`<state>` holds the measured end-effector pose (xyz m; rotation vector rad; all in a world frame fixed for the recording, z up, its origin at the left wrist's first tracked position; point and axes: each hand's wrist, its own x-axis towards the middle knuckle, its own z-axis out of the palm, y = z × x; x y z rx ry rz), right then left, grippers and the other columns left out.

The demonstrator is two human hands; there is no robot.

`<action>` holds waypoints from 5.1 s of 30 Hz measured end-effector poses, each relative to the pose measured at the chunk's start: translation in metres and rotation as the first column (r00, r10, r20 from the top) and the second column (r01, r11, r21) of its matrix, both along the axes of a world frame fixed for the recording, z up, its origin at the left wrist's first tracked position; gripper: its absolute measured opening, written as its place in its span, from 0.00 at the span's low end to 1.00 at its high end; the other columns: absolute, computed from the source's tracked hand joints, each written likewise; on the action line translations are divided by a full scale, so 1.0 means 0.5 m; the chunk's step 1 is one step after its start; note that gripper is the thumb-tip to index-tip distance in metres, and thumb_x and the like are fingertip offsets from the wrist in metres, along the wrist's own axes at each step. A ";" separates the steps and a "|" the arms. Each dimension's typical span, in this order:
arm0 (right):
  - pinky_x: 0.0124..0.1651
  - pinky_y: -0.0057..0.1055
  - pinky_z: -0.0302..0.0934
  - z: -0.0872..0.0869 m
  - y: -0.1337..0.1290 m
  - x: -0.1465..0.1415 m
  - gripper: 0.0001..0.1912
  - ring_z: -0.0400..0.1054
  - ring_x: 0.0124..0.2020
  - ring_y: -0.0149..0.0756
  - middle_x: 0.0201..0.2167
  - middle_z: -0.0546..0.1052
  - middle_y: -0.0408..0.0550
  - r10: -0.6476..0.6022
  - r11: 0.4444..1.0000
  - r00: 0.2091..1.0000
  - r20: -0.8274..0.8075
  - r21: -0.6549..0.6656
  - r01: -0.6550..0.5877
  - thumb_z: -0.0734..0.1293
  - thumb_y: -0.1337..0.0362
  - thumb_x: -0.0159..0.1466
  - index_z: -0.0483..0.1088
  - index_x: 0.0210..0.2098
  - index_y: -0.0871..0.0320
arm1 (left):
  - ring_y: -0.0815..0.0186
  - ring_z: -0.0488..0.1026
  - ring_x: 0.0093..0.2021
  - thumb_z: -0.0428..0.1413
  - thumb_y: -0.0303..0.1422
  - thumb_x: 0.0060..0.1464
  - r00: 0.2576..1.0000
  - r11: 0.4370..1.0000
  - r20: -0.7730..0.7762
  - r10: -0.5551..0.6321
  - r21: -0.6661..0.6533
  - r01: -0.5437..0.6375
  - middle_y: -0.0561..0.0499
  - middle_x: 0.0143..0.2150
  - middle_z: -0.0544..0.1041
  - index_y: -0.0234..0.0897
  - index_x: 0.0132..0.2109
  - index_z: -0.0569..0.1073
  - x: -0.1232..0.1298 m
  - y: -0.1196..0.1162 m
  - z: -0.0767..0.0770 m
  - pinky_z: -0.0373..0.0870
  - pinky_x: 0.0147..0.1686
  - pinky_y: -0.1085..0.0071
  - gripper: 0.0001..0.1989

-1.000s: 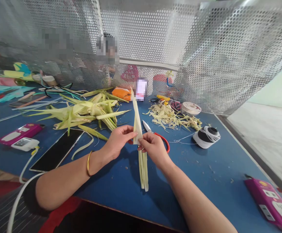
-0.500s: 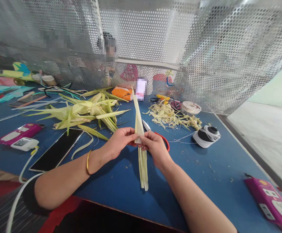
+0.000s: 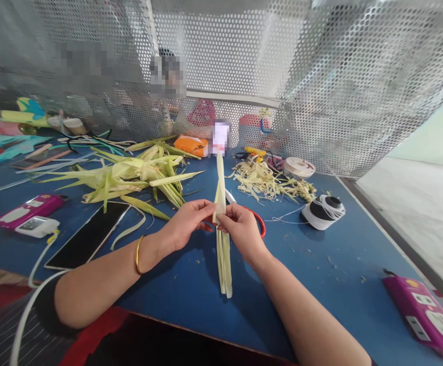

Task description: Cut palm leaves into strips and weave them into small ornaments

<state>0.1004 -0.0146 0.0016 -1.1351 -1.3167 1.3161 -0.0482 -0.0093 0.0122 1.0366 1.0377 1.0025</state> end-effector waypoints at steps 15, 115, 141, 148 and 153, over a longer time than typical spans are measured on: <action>0.29 0.30 0.58 0.025 0.009 0.024 0.15 0.64 0.24 0.31 0.20 0.73 0.43 0.006 0.999 1.000 -0.005 -0.042 -0.006 0.75 0.53 0.49 0.74 0.26 0.57 | 0.72 0.71 0.26 0.66 0.32 0.44 0.995 0.998 0.089 -0.041 -0.035 0.044 0.52 0.27 0.74 0.31 0.32 0.74 -0.005 0.005 -0.002 0.71 0.32 0.71 0.10; 0.28 0.25 0.58 0.036 0.007 0.039 0.10 0.60 0.22 0.26 0.20 0.69 0.42 0.280 0.907 0.884 -0.374 -0.200 -0.372 0.75 0.60 0.54 0.75 0.25 0.60 | 0.75 0.66 0.21 0.59 0.32 0.54 0.999 0.993 -0.033 -0.012 0.117 0.016 0.57 0.22 0.68 0.35 0.28 0.66 0.004 0.010 -0.009 0.66 0.27 0.73 0.10; 0.26 0.29 0.48 0.000 0.014 0.029 0.17 0.55 0.23 0.30 0.19 0.64 0.39 -0.072 0.979 0.936 0.346 0.206 -0.001 0.68 0.53 0.60 0.64 0.21 0.56 | 0.71 0.68 0.27 0.60 0.39 0.51 0.991 0.975 -0.134 -0.028 0.213 0.057 0.55 0.28 0.71 0.36 0.34 0.69 0.010 0.000 -0.017 0.66 0.27 0.74 0.12; 0.26 0.29 0.47 0.004 0.012 0.029 0.18 0.53 0.22 0.28 0.19 0.64 0.38 0.078 0.987 0.953 0.293 0.113 -0.116 0.68 0.52 0.59 0.64 0.21 0.56 | 0.72 0.65 0.26 0.56 0.36 0.55 0.978 0.953 -0.204 0.042 0.303 0.022 0.56 0.26 0.69 0.35 0.31 0.69 0.005 0.004 -0.021 0.63 0.27 0.76 0.09; 0.29 0.30 0.53 0.023 0.007 0.029 0.18 0.60 0.22 0.29 0.19 0.69 0.41 0.179 0.982 0.980 0.092 -0.076 -0.173 0.73 0.50 0.53 0.68 0.22 0.57 | 0.71 0.70 0.25 0.55 0.35 0.56 0.953 0.949 -0.289 0.088 0.316 0.008 0.55 0.27 0.71 0.37 0.32 0.69 0.002 0.006 -0.022 0.67 0.27 0.74 0.07</action>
